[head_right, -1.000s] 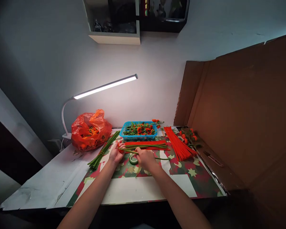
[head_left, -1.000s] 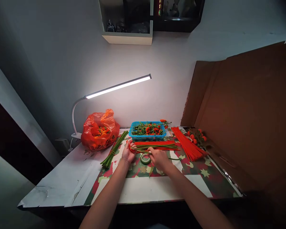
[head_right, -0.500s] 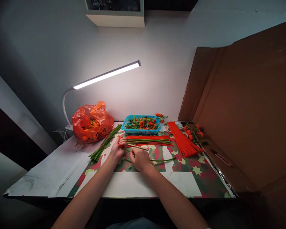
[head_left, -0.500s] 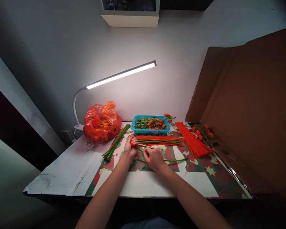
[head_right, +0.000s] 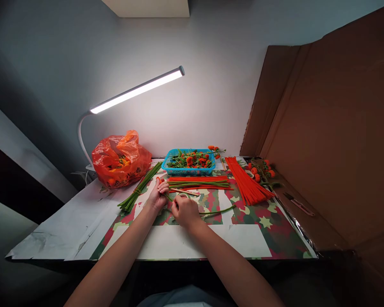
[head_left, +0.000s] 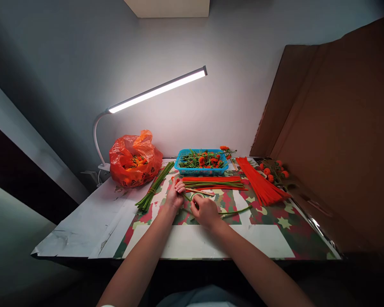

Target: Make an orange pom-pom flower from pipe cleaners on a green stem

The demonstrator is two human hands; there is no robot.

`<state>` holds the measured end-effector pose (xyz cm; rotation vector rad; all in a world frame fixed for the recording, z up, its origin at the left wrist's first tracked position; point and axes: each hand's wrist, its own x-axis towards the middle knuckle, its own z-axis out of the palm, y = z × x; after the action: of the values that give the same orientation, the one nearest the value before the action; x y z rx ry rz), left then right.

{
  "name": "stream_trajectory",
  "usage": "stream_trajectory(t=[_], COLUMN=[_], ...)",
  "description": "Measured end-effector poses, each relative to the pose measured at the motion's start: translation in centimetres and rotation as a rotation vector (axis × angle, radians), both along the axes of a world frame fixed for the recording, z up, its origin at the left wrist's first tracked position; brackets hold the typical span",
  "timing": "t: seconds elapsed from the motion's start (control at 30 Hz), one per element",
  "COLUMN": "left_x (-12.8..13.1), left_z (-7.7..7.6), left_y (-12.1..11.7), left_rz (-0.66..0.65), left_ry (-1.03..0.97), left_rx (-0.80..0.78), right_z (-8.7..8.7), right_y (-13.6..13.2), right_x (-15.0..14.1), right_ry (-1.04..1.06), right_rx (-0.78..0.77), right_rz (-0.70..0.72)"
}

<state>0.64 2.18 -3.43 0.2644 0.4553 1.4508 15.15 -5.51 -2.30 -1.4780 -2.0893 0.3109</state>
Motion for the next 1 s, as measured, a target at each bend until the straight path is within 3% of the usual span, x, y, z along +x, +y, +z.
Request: stream_trajectory(t=[0.4, 0.63, 1.0], left_x=[4.1, 2.4, 2.6], left_z=[0.9, 0.5, -1.2], left_y=[-1.8, -0.7, -0.3], left_rz=[-0.013, 0.157, 0.146], left_ry=[0.124, 0.252, 0.564], left_rx=[0.102, 0.115, 0.218], right_z=[0.3, 0.6, 0.3], right_y=[0.2, 0.3, 0.6], right_x=[-0.9, 0.4, 0.7], right_ry=[0.082, 0.076, 0.125], right_rx=[-0.012, 0.002, 0.061], right_rz=[-0.116, -0.112, -0.173])
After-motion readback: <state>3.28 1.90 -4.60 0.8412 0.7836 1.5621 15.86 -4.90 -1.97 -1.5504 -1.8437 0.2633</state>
